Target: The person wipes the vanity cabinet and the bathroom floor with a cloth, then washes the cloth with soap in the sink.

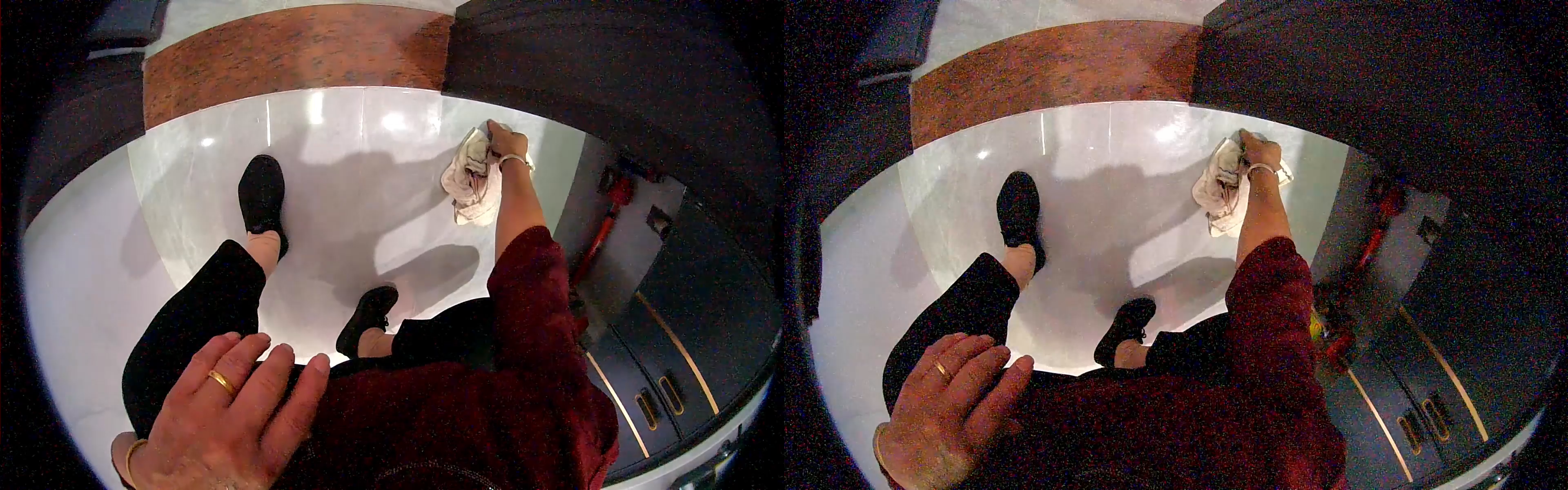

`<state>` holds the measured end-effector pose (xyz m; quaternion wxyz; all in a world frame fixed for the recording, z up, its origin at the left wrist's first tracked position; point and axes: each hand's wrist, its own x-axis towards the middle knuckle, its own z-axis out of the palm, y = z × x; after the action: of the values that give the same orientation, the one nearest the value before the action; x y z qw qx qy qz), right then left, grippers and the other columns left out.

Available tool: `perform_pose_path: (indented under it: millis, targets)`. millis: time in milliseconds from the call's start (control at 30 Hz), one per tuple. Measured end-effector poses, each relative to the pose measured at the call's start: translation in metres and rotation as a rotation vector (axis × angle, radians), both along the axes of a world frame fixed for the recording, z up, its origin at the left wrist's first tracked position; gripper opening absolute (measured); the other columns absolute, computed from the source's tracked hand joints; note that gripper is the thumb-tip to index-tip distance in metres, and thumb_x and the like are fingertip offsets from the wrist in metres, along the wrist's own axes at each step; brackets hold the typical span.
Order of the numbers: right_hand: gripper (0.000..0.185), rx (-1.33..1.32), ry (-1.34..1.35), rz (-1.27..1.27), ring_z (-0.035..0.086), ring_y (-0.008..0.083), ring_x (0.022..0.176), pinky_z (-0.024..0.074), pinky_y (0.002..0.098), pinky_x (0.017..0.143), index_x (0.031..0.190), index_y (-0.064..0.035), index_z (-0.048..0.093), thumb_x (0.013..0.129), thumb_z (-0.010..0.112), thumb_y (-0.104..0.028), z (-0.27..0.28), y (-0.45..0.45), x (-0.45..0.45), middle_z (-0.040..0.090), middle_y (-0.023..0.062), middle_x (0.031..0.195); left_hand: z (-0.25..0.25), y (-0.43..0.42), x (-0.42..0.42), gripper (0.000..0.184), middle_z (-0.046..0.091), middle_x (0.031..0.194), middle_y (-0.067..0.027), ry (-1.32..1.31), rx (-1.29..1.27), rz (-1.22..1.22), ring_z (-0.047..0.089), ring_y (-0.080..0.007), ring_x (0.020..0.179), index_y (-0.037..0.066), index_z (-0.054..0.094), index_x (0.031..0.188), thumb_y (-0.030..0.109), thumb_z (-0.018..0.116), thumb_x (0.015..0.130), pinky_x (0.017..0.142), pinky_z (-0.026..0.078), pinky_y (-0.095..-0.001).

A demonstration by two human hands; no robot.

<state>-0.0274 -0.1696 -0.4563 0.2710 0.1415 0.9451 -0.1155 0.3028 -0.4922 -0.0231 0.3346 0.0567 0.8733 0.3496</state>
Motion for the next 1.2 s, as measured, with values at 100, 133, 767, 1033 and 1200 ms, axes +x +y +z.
perform_pose_path:
  millis: [100,133,767,1033,1200]
  targets:
    - [0.07,0.012,-0.013,0.004,0.063,0.0337,0.096,0.0486,0.0381,0.082,0.097,0.0074,0.066,0.061,0.074,-0.052,-0.003,-0.001,-0.002,0.065,0.0213,0.104,0.001,0.0,-0.001,0.058,0.053,0.114,-0.0168,0.003,-0.004,-0.013,0.05,-0.0322,0.11,0.002,0.049,0.127,0.006,0.066,0.071,0.095,0.04,-0.0432]
    - [0.071,-0.033,-0.031,0.007,0.063,0.0337,0.096,0.0484,0.0384,0.082,0.097,0.0066,0.066,0.061,0.072,-0.054,-0.002,0.002,-0.002,0.065,0.0214,0.104,0.001,0.0,-0.001,0.058,0.054,0.113,-0.0169,0.005,-0.003,-0.018,0.05,-0.0322,0.109,0.002,0.05,0.126,0.006,0.066,0.071,0.095,0.04,-0.043]
    - [0.065,-0.232,0.484,0.643,0.04,0.039,0.115,0.0336,0.0508,0.096,0.125,-0.0124,0.049,0.066,0.071,-0.025,0.01,0.028,0.16,0.044,0.02,0.122,-0.008,0.018,0.0,0.039,0.059,0.097,-0.0173,0.14,0.016,0.047,0.059,-0.0301,0.094,-0.002,0.061,0.109,0.012,0.061,0.072,0.088,0.047,-0.0444]
    - [0.066,-0.103,0.454,0.814,0.038,0.0369,0.123,0.0313,0.0478,0.102,0.129,-0.0026,0.044,0.064,0.059,-0.005,0.011,0.018,0.196,0.043,0.0201,0.13,0.003,0.011,0.0,0.057,0.055,0.11,-0.0172,0.07,0.008,-0.006,0.052,-0.0325,0.106,-0.001,0.052,0.124,0.003,0.068,0.069,0.091,0.043,-0.0425]
    - [0.069,0.083,0.515,0.89,0.04,0.035,0.12,0.0405,0.0421,0.097,0.134,-0.0111,0.037,0.071,0.066,-0.016,0.007,0.006,0.077,0.036,0.0102,0.139,-0.005,0.011,0.007,0.041,0.059,0.098,-0.0173,0.111,0.026,0.063,0.059,-0.0305,0.094,-0.001,0.061,0.11,0.012,0.063,0.071,0.088,0.047,-0.0449]
